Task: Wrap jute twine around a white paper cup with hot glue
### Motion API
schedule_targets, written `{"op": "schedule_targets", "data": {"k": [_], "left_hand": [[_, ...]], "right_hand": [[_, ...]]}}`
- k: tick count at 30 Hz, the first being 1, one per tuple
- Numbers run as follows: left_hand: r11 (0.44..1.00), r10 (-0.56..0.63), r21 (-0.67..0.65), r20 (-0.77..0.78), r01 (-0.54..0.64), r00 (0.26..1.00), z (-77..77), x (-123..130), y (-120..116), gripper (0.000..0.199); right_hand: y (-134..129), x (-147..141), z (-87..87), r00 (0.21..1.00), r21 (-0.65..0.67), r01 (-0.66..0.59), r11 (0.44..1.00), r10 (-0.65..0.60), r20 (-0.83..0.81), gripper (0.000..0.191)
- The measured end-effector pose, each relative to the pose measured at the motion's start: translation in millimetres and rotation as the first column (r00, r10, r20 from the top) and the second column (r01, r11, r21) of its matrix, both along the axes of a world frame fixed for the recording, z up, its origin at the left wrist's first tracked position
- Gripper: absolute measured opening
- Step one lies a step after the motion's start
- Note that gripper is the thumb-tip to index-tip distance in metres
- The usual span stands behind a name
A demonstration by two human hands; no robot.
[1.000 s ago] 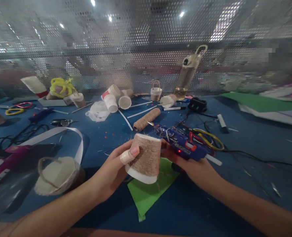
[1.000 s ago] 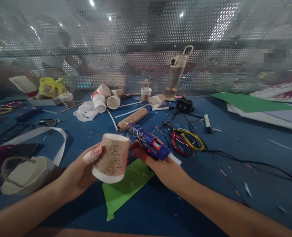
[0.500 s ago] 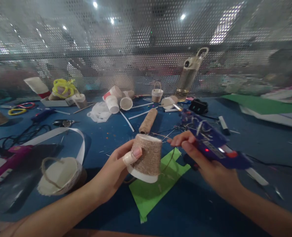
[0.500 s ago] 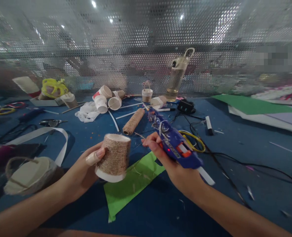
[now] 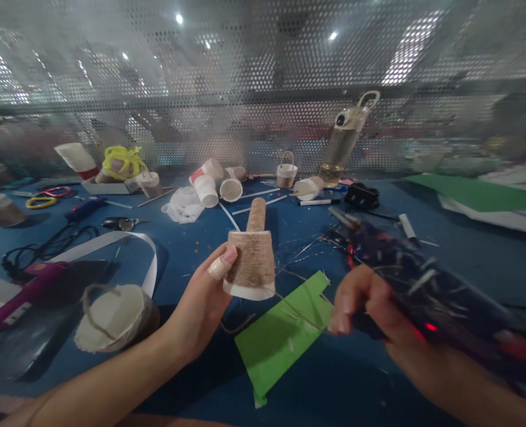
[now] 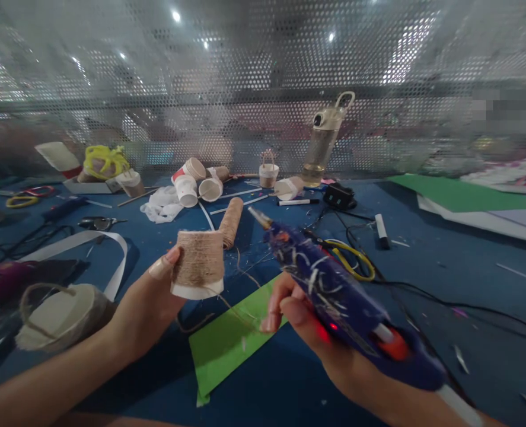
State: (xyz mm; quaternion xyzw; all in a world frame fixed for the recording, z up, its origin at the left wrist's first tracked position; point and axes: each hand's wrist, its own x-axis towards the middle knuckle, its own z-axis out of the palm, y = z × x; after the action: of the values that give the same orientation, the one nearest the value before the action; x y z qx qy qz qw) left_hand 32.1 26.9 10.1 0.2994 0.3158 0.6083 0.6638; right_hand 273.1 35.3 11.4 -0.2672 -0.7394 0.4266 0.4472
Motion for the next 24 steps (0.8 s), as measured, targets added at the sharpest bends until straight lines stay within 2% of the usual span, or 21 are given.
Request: {"op": "schedule_targets", "data": {"k": [2, 4, 7, 8, 10, 12, 13, 14, 17, 24], "left_hand": [[0.999, 0.018, -0.03, 0.016, -0.018, 1.0, 2.5, -1, -1, 0.022], [0.998, 0.02, -0.053, 0.011, -0.019, 1.0, 4.8, -1, -2, 0.025], [0.999, -0.012, -0.051, 0.004, 0.012, 1.0, 7.4, -1, -3, 0.027], [0.998, -0.015, -0.053, 0.0, 0.015, 1.0, 8.1, 0, -3, 0.029], [0.998, -0.002, -0.063, -0.012, 0.001, 1.0, 9.6, 0, -3, 0.033], [0.996, 0.026, -0.087, -0.027, -0.028, 0.999, 10.8, 1, -3, 0.036], [0.994, 0.039, -0.098, -0.036, -0.043, 0.999, 11.2, 1, -3, 0.037], [0.993, 0.047, -0.103, -0.044, -0.051, 0.998, 11.3, 1, -3, 0.038], [0.995, 0.05, -0.081, -0.065, -0.056, 0.997, 9.9, 0, -4, 0.039], [0.997, 0.072, -0.003, -0.103, -0.073, 0.992, 5.4, -3, -4, 0.033]], "right_hand": [[-1, 2, -1.6, 0.997, 0.011, 0.017, 1.0, -0.018, 0.069, 0.014], [-2, 0, 0.7, 0.987, 0.142, 0.129, 0.981, -0.141, 0.08, 0.002], [0, -4, 9.0, 0.965, 0.328, 0.142, 0.934, -0.204, 0.165, 0.013], [2, -5, 11.4, 0.965, 0.349, 0.087, 0.933, -0.165, 0.201, 0.015], [4, -5, 13.0, 0.976, 0.346, 0.03, 0.938, -0.101, 0.191, 0.019], [6, -4, 9.9, 0.973, 0.325, -0.006, 0.946, -0.07, 0.221, 0.014], [7, -3, 7.2, 0.961, 0.296, -0.011, 0.955, -0.071, 0.266, 0.01], [8, -2, 4.3, 0.967, 0.288, -0.009, 0.958, -0.065, 0.245, 0.009], [10, 0, -1.5, 0.959, 0.278, 0.009, 0.96, -0.087, 0.27, 0.016], [13, 1, 5.2, 0.907, 0.349, -0.092, 0.933, -0.067, 0.416, 0.017]]}}
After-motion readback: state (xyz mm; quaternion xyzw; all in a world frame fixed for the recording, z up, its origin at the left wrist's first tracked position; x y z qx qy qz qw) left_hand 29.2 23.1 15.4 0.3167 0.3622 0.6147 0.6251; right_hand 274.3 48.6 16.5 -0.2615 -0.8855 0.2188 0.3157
